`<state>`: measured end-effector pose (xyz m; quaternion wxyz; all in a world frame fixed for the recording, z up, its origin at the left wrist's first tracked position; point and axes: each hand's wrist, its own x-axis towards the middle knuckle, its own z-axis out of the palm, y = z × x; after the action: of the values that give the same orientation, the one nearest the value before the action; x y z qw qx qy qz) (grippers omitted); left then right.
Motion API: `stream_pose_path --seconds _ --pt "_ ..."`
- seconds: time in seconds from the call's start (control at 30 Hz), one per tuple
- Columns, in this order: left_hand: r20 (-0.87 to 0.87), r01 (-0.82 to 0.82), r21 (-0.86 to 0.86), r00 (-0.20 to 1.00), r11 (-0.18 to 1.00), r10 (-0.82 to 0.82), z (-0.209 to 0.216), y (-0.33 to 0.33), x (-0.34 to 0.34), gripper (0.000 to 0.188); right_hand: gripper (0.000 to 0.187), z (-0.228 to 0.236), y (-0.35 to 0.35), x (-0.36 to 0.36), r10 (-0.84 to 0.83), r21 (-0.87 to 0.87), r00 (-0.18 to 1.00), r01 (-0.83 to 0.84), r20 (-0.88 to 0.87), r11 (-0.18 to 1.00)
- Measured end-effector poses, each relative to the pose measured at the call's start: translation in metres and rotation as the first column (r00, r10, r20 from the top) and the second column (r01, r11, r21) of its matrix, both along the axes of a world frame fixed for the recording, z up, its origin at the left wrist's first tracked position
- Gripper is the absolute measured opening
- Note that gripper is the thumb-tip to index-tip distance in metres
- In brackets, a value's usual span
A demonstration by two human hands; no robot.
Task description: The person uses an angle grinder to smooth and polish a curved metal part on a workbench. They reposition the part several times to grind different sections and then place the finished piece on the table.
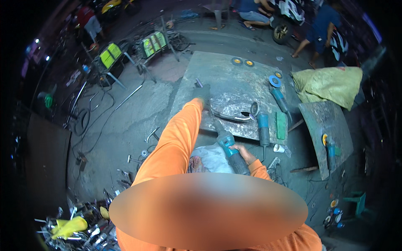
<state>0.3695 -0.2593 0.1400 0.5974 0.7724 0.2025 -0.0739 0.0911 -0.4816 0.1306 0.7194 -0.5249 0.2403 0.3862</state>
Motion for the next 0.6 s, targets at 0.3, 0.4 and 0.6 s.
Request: stream_pose_path --seconds 0.3,0.4,0.6 --pt "-0.035 -0.091 0.033 0.995 0.995 0.092 -0.007 -0.014 0.01 0.058 0.068 0.015 0.017 0.009 -0.029 0.052 0.994 0.034 -0.109 0.998" --pt "0.058 -0.097 0.064 0.994 0.993 0.093 -0.005 -0.015 0.009 0.059 0.064 0.007 0.023 -0.002 -0.077 0.126 0.996 0.081 -0.038 0.989" --pt "-0.041 0.021 0.079 0.999 0.997 -0.018 0.006 -0.012 0.01 0.064 0.059 -0.014 0.011 -0.01 -0.112 0.258 0.986 0.14 -0.121 0.956"
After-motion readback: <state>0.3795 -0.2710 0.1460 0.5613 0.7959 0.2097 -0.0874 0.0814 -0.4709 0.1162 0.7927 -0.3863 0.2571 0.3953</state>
